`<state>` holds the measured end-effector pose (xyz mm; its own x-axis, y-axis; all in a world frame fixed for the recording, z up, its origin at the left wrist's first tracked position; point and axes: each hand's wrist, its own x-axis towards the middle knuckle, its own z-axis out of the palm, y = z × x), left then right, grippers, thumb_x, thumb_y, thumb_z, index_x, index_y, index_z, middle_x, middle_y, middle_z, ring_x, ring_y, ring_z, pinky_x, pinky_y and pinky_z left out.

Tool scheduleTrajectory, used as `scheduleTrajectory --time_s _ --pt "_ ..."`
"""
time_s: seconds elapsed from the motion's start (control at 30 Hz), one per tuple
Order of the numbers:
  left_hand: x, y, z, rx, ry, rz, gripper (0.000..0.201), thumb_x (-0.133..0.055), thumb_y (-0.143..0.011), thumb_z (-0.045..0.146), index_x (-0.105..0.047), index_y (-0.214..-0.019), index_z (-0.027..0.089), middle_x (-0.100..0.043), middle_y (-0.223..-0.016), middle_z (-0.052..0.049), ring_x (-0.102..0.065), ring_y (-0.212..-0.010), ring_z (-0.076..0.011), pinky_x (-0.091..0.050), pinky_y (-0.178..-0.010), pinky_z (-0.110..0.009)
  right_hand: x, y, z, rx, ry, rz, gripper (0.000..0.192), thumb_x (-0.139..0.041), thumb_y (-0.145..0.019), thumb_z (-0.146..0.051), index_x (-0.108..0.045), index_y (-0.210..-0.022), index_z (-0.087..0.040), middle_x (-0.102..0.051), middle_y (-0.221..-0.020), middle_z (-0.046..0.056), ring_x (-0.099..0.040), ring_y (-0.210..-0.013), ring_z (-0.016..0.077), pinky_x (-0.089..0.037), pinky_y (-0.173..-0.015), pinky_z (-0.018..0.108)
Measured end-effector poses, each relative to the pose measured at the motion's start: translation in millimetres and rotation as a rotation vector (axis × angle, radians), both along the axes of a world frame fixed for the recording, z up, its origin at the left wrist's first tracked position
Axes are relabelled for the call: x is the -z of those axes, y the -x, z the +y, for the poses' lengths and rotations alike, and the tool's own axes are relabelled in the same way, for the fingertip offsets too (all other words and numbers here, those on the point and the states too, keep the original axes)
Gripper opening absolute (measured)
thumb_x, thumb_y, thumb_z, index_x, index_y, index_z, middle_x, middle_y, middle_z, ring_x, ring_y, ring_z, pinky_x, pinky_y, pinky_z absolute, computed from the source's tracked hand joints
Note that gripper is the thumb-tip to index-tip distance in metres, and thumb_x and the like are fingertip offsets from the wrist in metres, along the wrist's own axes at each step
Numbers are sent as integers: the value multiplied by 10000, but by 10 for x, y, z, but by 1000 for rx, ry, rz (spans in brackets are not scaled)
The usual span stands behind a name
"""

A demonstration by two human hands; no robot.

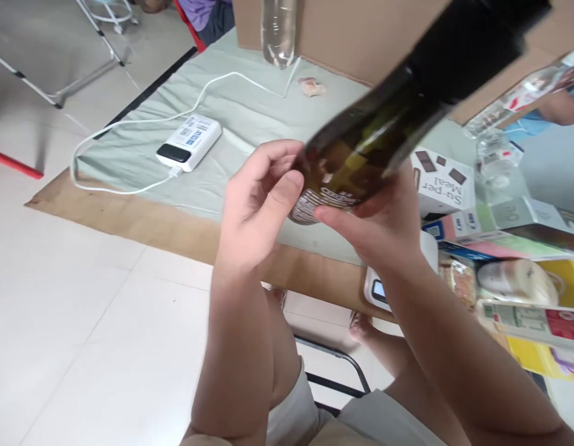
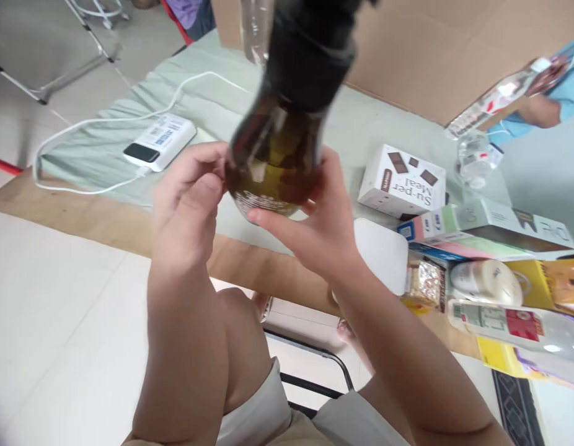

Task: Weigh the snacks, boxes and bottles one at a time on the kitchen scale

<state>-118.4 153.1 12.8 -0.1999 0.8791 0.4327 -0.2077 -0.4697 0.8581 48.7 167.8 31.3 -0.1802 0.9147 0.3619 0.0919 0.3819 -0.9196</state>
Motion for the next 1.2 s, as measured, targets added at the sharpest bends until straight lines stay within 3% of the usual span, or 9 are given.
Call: scheduleTrajectory --time_s 0.07,0.2,0.43,0.67,0.77,0.9,1.03,1.13,1.2 --pt "28 299 -71 -34 -15 30 457 -780 -836 626 -772 -1088 245 -730 -956 -45 -690 -915 -220 -576 -811 -352 57 391 46 -99 56 -25 686 -901 -683 -313 -480 -1225 -312 -677 -1203 7 -707 -1125 221 -662 -927 438" --pt "118 771 -190 -219 63 -37 271 -650 -946 409 -770 -1077 204 -717 -1002 -66 -647 -1079 -257 -536 -957 -365 254 1097 110 -226 73 -55 688 -886 -680 -319 -434 -1199 -303 -662 -1205 -12 -698 -1130 205 -651 -950 437" --pt "134 949 -181 -638 165 -537 222 -415 -896 178 -624 -823 170 -639 -892 -70 -622 -839 -194 -516 -746 -329 468 1825 15 -283 112 -296 717 -848 -711 -470 -364 -1208 -290 -650 -1224 0 -685 -1154 238 -649 -940 464" --pt "176 1007 -133 -826 228 -678 138 -478 -874 250 -584 -847 165 -597 -888 -50 -603 -786 -153 -507 -678 -284 570 2063 -18 -276 41 -393 726 -819 -751 -462 -321 -1260 -321 -612 -1302 3 -683 -1093 208 -641 -863 405" --pt "125 1000 -144 -803 229 -720 87 -493 -861 235 -526 -805 177 -542 -838 -35 -566 -749 -140 -504 -661 -274 558 2072 -11 -294 48 -431 716 -808 -770 -484 -296 -1239 -311 -588 -1332 22 -661 -1120 205 -637 -859 394" --pt "53 993 -180 -683 138 -723 266 -375 -916 157 -354 -655 204 -324 -693 3 -402 -587 -79 -428 -557 -227 505 2029 -53 -353 48 -395 597 -723 -854 -409 -288 -1242 -279 -542 -1404 68 -623 -1233 204 -633 -975 421" --pt "66 977 -187 -716 28 -708 306 -278 -960 189 -236 -659 225 -257 -696 -2 -378 -569 -67 -409 -524 -210 561 2081 -2 -407 58 -374 566 -742 -842 -401 -351 -1244 -323 -562 -1409 40 -617 -1298 204 -627 -1047 418" --pt "51 950 -188 -726 13 -687 341 -215 -1009 211 -260 -671 216 -262 -728 -2 -413 -576 -55 -456 -563 -211 661 2151 88 -438 49 -359 605 -796 -798 -479 -410 -1255 -383 -585 -1400 -17 -584 -1380 200 -600 -1121 402" --pt "14 960 -220 -752 16 -740 406 -181 -1064 253 -368 -709 188 -321 -778 7 -493 -630 -45 -525 -662 -234 688 2096 72 -442 63 -327 637 -794 -791 -525 -424 -1292 -392 -566 -1448 -24 -550 -1436 206 -583 -1162 418"
